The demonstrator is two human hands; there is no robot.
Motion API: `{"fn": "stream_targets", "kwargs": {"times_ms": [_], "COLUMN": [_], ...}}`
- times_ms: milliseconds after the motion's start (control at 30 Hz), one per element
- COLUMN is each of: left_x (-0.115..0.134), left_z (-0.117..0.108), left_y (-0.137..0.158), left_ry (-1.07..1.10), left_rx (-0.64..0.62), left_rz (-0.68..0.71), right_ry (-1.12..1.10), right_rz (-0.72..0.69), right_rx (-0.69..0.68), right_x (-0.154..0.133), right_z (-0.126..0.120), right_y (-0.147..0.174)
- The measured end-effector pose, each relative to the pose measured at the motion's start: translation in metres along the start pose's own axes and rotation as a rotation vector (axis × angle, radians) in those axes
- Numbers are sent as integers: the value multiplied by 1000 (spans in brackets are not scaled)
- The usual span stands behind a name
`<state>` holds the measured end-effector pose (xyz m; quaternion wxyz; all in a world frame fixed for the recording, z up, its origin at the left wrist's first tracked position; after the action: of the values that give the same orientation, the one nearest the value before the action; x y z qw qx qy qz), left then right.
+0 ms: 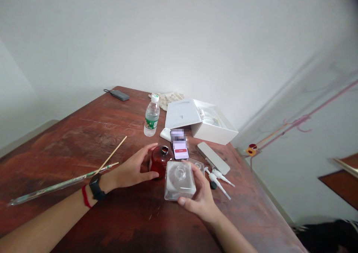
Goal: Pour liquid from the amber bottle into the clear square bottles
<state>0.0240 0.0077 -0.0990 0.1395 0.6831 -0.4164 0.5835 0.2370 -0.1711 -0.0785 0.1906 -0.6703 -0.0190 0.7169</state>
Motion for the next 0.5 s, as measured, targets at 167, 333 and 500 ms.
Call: {"fn": "stream_targets", "kwargs": {"times_ms": [167,333,500], "left_x": [14,22,21], "left_z": [15,22,18], "left_y": [-3,-4,-5], "left_ry": [6,21,-85], "left_rx": [10,32,73], "left_rz": [9,-14,-28], "right_ry": [11,22,31], "right_rz": [4,42,53], "right_rx": [32,23,48], "right_x": [3,8,10], "right_z": [2,2,0], "right_y": [2,4,5]}}
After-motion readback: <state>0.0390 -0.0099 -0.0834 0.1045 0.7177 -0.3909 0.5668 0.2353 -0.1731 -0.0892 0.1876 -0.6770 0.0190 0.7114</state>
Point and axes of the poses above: each hand's wrist, its own y-axis away from the middle knuckle, its own z-axis out of the palm, x = y × z, the point moved 1 cm from there along -y, towards the middle knuckle, and after that the axes turned 7 degrees about x, right-handed, at the moved point
